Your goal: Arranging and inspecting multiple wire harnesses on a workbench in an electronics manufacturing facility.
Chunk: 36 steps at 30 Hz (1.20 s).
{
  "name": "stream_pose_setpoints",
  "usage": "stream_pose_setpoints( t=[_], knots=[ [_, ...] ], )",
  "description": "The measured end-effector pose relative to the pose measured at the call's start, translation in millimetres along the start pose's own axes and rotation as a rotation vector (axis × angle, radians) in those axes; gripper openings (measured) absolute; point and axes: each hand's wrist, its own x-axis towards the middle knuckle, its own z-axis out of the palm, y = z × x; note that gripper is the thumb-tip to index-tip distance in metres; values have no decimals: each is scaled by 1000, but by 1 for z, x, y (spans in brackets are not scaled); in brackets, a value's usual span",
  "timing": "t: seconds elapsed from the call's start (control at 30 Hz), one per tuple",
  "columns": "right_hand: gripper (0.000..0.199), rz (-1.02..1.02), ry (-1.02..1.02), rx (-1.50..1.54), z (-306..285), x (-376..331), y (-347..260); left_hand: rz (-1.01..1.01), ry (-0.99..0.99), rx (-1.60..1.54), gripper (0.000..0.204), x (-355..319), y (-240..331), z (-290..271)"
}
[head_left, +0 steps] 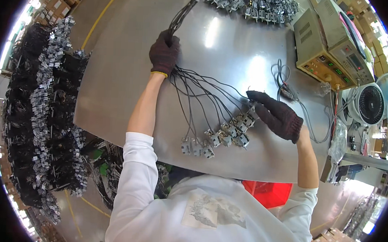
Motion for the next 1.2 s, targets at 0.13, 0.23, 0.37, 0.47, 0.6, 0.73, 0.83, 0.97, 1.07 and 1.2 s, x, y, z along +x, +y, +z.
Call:
stream_pose_setpoints(
  t=[0.13, 0.23, 0.37, 0.47, 0.6, 0.73, 0.83, 0.97, 1.07, 1.2],
  knots=[
    [49, 17, 19, 150, 10, -8, 6, -59, -57, -116, 35, 1, 0, -3],
    [46, 53, 104, 45, 14, -2, 17, -69, -101, -128, 38, 2, -1, -5],
    [35, -204, 323, -167, 15, 13, 32, -20, -84, -185, 34, 5, -6, -4],
    [30, -187, 463, -326, 22, 18, 35, -57, -90, -326, 30, 6, -9, -2],
    [33, 44, 283, 52, 23, 10, 24, -35, -102, -230, 33, 5, -7, -3],
    [50, -51, 405, 31, 46, 1, 3, -159, -172, -368, 33, 4, -1, -4],
    [51, -218, 502, -310, 69, 5, -5, -112, -130, -297, 32, 4, 0, -4],
    [48, -110, 571, -271, 92, 18, -11, -50, -72, -206, 36, 2, -2, -5],
    [45, -104, 598, -209, 94, 18, -16, -95, -131, -350, 42, 1, 0, -6],
    [42, -67, 622, -207, 95, 16, -20, -148, -276, -587, 56, -4, 5, -18]
  ],
)
